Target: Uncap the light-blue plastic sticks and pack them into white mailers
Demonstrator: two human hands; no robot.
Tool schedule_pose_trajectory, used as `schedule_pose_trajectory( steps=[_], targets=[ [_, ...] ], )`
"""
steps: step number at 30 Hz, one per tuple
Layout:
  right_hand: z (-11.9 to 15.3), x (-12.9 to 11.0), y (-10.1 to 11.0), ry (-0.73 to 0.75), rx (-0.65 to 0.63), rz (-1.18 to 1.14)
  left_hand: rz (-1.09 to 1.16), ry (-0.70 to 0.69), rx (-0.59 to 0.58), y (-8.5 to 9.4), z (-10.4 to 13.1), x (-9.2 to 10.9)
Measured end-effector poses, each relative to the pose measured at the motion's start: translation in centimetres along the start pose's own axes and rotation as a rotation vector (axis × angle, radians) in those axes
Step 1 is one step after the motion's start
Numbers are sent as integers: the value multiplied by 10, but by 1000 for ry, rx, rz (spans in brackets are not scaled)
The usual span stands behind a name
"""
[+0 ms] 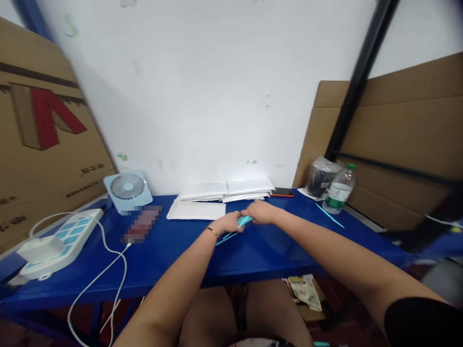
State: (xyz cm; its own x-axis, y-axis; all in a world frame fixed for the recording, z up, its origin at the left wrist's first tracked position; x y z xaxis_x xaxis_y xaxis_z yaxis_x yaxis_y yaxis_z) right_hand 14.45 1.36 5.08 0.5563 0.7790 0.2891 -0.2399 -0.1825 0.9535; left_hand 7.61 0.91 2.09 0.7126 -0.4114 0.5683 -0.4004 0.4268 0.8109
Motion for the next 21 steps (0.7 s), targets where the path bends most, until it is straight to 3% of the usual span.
schedule_pose_trajectory(
  steps=[2,4,5,7,10,12,15,18,20,21],
  targets=[
    [7,2,18,47,44,97,130,-89,-126,-4,9,10],
    [15,5,37,58,103,202,513,-164,-289,-10,18,24],
    [18,4,44,76,122,245,612,-157,-293,-9,19,28],
    [22,-1,56,104,164,314,680,-124,-174,-3,15,33],
    [22,-16,70,156,231,381,625,-65,156,8,6,37],
    [22,-24,79,162,266,391,655,-21,283,8,2,37],
    [33,-32,102,102,392,312,726,15,345,8,2,31],
    [64,-37,116,-21,579,53,789,24,430,24,16,13],
    [84,-50,99,-18,579,-209,838,18,455,35,28,0],
    [89,-67,81,79,504,-311,858,8,455,40,33,-6]
  ],
)
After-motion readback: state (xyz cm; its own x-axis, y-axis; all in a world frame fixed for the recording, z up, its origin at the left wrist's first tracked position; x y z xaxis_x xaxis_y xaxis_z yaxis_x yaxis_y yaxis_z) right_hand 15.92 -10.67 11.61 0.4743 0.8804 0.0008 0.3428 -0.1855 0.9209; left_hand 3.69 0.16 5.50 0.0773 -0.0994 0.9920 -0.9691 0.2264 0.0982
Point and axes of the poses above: each hand's wrist, its own z-axis away from the middle knuckle, its own y-axis out of the back of the hand, x = y × z, the point moved 8 cm from there along -z, towards the middle knuckle, and after that the axes turned 2 degrees about -x, right-handed, at the moved point
